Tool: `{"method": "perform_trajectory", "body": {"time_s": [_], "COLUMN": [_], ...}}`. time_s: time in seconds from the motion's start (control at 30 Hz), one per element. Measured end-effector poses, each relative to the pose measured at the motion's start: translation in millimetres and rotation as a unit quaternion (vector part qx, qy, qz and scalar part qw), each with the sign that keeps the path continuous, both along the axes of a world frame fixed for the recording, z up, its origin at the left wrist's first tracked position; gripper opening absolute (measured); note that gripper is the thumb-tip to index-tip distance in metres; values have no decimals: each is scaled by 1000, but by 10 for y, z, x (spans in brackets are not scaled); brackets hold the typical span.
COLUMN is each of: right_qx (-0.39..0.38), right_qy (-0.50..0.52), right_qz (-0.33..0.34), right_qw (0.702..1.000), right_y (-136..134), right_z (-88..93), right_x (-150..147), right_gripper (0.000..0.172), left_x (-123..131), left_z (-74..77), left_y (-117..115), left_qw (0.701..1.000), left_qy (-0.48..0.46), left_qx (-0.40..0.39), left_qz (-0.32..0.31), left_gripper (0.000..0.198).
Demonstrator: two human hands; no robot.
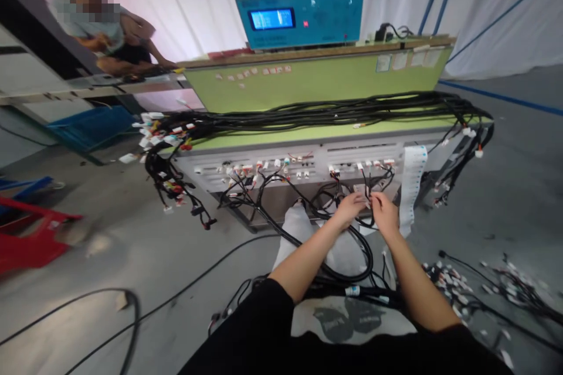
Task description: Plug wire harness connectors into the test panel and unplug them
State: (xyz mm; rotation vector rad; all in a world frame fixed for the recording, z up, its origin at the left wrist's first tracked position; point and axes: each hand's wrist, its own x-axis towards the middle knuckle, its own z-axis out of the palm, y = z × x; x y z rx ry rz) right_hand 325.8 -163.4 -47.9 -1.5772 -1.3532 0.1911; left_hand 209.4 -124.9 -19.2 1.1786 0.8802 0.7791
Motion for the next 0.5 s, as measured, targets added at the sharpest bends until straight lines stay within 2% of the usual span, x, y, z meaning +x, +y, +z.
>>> {"method": "perform_trajectory", "body": {"time_s": [0.13, 0.3, 0.4, 0.5], "right_qx": [-87, -173, -194, -193], "right_qy": [107, 313, 369, 423], "right_qz": [99, 122, 127, 136], "right_qw": [985, 926, 900, 875], "right_y": [348, 984, 1254, 1364], "right_z": [-58, -166, -209, -228], "right_x": [-213, -546, -655, -665], "right_gripper": [23, 15, 23, 24], "left_x": [-598, -1390, -1777, -2092], "left_z": [179, 434, 472, 440], "left_y": [-255, -587, -732, -822], "left_qw": [998, 997, 996, 993], "left_qy": [-33, -39, -40, -32], "left_qx": [-52, -63, -62, -64], "left_qz": [-10, -4, 39, 96], "left_gripper": [33, 39, 38, 38]}}
